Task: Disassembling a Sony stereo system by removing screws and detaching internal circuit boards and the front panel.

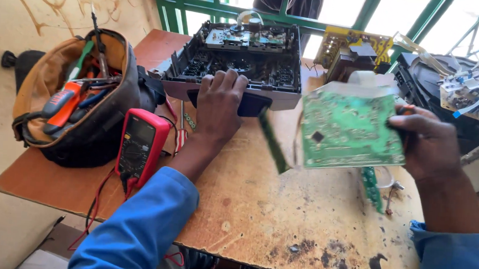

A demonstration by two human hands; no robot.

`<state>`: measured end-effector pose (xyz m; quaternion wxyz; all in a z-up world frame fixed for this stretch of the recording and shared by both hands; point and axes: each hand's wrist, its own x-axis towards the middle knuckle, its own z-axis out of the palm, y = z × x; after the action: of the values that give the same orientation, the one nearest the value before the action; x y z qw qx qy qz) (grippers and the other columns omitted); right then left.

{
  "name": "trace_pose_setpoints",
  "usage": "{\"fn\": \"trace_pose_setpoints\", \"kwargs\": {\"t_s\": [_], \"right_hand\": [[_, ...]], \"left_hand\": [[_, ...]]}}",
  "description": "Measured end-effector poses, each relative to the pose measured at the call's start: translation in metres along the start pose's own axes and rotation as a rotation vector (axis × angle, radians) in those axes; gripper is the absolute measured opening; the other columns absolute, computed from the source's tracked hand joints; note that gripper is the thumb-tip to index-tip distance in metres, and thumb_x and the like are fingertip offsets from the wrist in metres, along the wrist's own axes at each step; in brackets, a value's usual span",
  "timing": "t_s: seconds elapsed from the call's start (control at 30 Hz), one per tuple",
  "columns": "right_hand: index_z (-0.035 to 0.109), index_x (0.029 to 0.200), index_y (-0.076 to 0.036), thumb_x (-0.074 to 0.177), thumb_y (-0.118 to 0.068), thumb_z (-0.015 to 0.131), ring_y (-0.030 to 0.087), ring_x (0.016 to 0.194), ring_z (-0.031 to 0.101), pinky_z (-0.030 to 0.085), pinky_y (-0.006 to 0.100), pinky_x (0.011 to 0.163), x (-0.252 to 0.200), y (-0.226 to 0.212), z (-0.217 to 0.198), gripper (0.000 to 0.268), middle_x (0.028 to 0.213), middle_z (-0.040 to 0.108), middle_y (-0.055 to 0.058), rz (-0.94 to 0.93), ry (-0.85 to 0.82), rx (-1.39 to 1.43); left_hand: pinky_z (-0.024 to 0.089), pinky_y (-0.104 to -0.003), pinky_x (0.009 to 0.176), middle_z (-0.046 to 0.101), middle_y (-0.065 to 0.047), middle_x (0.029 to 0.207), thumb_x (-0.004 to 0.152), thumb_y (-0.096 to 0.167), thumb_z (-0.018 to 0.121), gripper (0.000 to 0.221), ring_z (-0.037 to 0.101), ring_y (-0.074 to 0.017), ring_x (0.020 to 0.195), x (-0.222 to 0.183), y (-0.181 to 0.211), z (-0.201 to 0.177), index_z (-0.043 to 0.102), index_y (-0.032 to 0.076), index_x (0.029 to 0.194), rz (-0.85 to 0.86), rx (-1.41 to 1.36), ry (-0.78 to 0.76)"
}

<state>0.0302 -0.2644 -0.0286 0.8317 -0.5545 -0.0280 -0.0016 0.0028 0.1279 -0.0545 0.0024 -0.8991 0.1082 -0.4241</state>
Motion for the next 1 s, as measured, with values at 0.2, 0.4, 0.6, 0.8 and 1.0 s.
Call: {"fn": "trace_pose_setpoints", "kwargs": {"t_s": [0.2, 0.4, 0.6, 0.8, 1.0], "right_hand": [[0.064, 0.107, -0.01, 0.085, -0.004, 0.068, 0.008, 0.047, 0.06, 0.048, 0.017, 0.042, -0.018, 0.006, 0.019, 0.023, 0.066, 0.058, -0.005, 0.013, -0.271, -0.22], [0.067, 0.109, 0.002, 0.086, -0.012, 0.071, 0.007, 0.037, 0.051, 0.043, 0.016, 0.033, -0.026, 0.002, 0.029, 0.027, 0.067, 0.056, -0.002, -0.073, -0.366, -0.389], [0.069, 0.115, 0.002, 0.085, -0.012, 0.072, 0.007, 0.042, 0.055, 0.046, 0.014, 0.035, -0.027, 0.005, 0.027, 0.034, 0.075, 0.063, -0.001, -0.066, -0.359, -0.391], [0.068, 0.117, -0.001, 0.086, -0.008, 0.07, 0.007, 0.045, 0.054, 0.048, 0.016, 0.037, -0.022, 0.019, 0.019, 0.032, 0.072, 0.057, -0.003, -0.026, -0.369, -0.364], [0.063, 0.111, -0.002, 0.087, -0.008, 0.07, 0.008, 0.041, 0.051, 0.047, 0.017, 0.033, -0.024, 0.02, 0.02, 0.026, 0.066, 0.049, -0.004, 0.001, -0.355, -0.388]], "left_hand": [[0.038, -0.047, 0.105, 0.055, -0.009, 0.121, 0.06, 0.001, 0.076, 0.07, 0.052, -0.0335, 0.117, -0.009, -0.008, 0.005, 0.061, 0.011, 0.128, -0.025, 0.049, -0.08], [0.015, -0.057, 0.122, 0.05, -0.011, 0.132, 0.06, 0.006, 0.068, 0.077, 0.042, -0.0338, 0.134, -0.007, 0.007, -0.024, 0.057, 0.01, 0.136, -0.022, -0.294, -0.13], [0.045, -0.042, 0.101, 0.061, -0.013, 0.117, 0.075, 0.001, 0.048, 0.048, 0.057, -0.0304, 0.111, 0.001, 0.031, -0.071, 0.058, 0.005, 0.122, 0.023, -0.899, 0.074], [0.054, -0.039, 0.088, 0.069, -0.011, 0.116, 0.095, 0.042, 0.063, 0.049, 0.068, -0.0265, 0.105, -0.008, 0.046, -0.063, 0.055, 0.008, 0.13, -0.058, -1.048, -0.138], [0.041, -0.035, 0.055, 0.064, 0.0, 0.067, 0.102, 0.041, 0.049, 0.032, 0.057, -0.0145, 0.057, -0.008, 0.053, -0.057, 0.059, 0.012, 0.093, -0.249, -1.079, -0.242]]}}
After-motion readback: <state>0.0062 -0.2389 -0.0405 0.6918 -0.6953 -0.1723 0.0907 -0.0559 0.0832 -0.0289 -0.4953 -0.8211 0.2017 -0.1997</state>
